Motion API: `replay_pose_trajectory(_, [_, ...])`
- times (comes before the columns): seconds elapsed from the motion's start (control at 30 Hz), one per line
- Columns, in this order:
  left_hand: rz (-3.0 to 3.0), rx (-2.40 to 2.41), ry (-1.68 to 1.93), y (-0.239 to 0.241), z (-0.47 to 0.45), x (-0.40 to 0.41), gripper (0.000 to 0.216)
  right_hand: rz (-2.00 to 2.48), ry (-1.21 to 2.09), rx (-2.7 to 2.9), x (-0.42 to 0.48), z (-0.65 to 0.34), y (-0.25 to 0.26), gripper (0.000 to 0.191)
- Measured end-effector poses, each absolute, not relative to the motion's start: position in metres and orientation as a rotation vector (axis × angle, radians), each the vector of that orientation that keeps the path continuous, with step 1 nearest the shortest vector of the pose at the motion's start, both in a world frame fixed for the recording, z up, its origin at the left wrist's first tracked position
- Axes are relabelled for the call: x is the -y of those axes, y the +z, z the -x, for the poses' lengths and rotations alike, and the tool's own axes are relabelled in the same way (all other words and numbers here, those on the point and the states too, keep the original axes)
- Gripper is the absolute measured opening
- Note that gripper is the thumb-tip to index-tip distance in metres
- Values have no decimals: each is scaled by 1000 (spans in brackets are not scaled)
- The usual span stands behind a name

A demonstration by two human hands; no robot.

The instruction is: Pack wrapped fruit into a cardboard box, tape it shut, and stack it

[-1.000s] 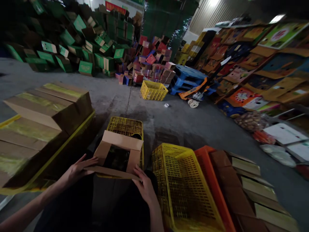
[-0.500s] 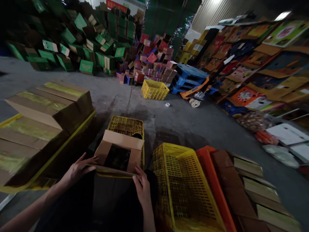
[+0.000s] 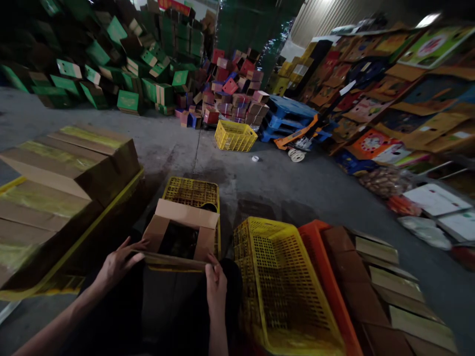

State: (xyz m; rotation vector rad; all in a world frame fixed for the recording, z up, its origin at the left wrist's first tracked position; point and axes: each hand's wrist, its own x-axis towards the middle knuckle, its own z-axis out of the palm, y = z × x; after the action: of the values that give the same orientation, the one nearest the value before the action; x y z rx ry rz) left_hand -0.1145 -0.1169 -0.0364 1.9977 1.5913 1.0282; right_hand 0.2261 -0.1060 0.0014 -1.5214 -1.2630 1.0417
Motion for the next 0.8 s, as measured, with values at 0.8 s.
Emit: replay_pose_trajectory(0.8, [-1721, -1845, 1244, -41, 82, 121, 51, 1693, 938, 1109, 100, -215, 6, 62])
